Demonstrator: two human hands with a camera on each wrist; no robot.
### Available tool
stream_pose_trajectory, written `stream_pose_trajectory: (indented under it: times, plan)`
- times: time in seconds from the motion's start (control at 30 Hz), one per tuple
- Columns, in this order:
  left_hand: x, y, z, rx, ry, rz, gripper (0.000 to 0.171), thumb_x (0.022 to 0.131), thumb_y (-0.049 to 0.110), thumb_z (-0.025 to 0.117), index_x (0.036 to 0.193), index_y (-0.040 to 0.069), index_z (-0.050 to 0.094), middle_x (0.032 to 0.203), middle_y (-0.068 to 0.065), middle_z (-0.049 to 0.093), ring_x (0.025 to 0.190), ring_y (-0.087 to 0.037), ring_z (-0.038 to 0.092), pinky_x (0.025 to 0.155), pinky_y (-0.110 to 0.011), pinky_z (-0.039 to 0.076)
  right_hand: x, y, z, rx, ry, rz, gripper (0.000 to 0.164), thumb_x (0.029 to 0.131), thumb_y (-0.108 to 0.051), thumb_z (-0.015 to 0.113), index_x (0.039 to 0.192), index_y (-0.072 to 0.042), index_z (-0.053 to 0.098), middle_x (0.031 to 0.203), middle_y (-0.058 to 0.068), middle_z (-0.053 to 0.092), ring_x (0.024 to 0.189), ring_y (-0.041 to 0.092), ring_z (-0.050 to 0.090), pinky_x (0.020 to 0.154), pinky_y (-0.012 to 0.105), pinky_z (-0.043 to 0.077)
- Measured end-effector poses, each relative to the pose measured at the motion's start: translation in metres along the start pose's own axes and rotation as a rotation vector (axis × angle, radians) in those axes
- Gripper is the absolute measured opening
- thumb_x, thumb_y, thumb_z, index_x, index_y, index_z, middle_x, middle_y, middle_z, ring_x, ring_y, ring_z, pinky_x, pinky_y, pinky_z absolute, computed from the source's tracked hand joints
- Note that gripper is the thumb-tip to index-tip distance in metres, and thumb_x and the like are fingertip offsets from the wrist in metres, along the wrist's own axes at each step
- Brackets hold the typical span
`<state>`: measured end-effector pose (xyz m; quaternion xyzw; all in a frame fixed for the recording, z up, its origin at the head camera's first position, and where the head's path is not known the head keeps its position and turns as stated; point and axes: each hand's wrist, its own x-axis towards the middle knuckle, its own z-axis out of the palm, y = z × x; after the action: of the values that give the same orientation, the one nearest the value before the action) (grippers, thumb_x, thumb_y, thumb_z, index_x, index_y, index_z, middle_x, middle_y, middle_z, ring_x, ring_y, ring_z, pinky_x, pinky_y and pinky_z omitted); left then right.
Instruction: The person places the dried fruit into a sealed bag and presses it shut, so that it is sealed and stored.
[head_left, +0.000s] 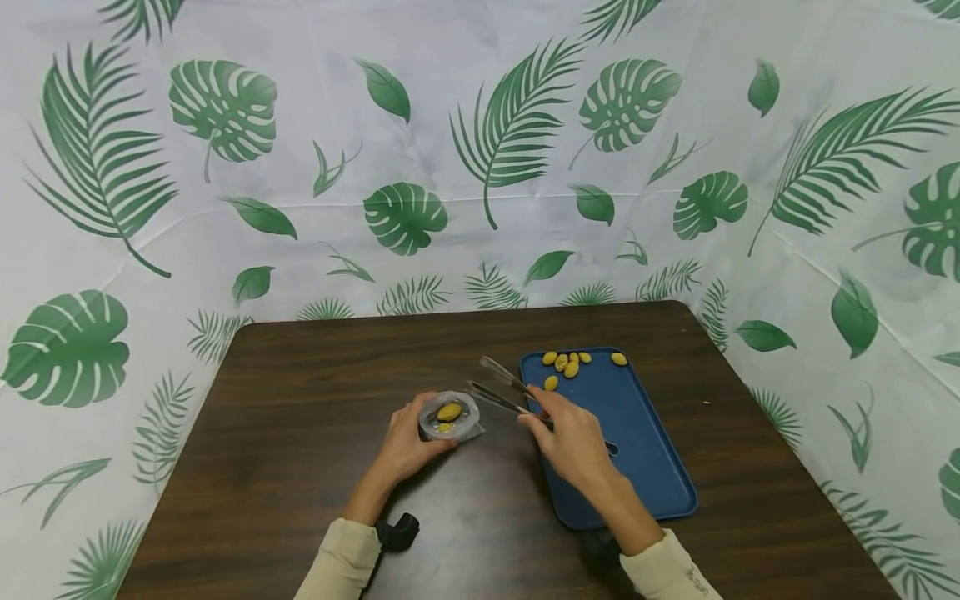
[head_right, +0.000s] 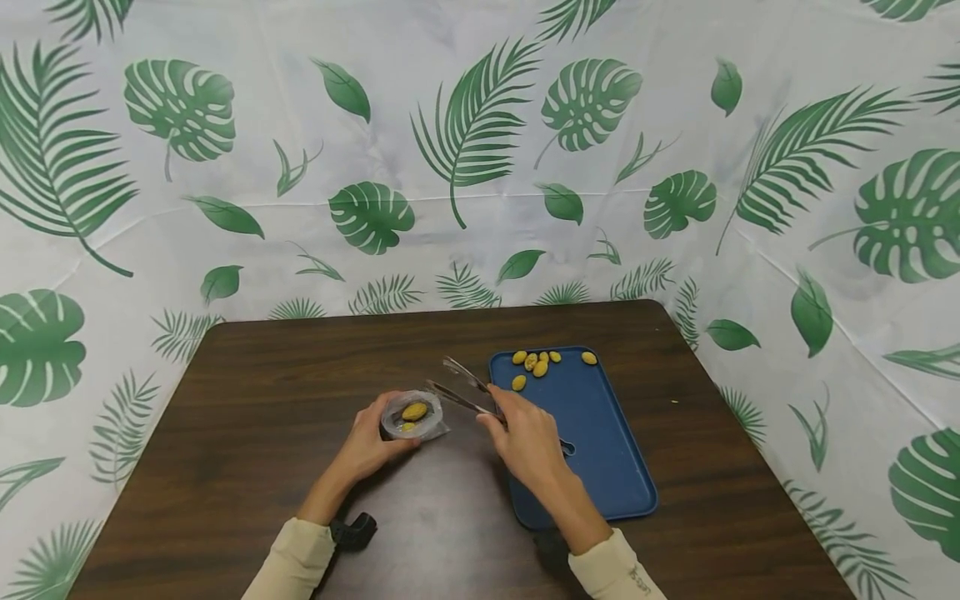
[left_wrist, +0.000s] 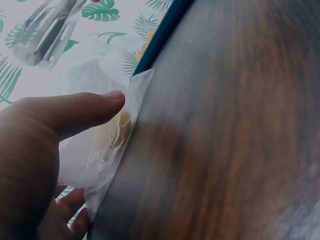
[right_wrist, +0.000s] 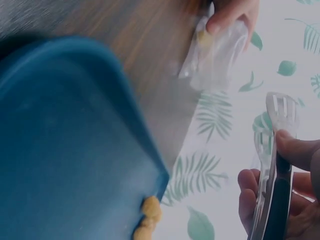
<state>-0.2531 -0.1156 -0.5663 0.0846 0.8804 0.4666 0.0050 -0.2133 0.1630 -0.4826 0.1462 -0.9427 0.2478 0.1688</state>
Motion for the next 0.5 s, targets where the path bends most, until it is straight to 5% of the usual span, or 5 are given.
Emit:
stream_pose_trajectory:
  times: [0.5]
  plan:
    - [0.000,-0.001,0.001,0.002,-0.006,-0.005,0.080,0.076,0.032,0.090,0.145,0.021,0.053,0.143,-0.009,0.061,0.136,-0.042,0.045,0.109,-0.061,0.038,-0.010,0.029,-0.011,-0.021,-0.006,0.085,0.049,0.091,-0.028,0.080,0.135,-0.009,0.068,0.092,0.004,0.072,0.059,0.005,0.049,0.054,0.024,0.039]
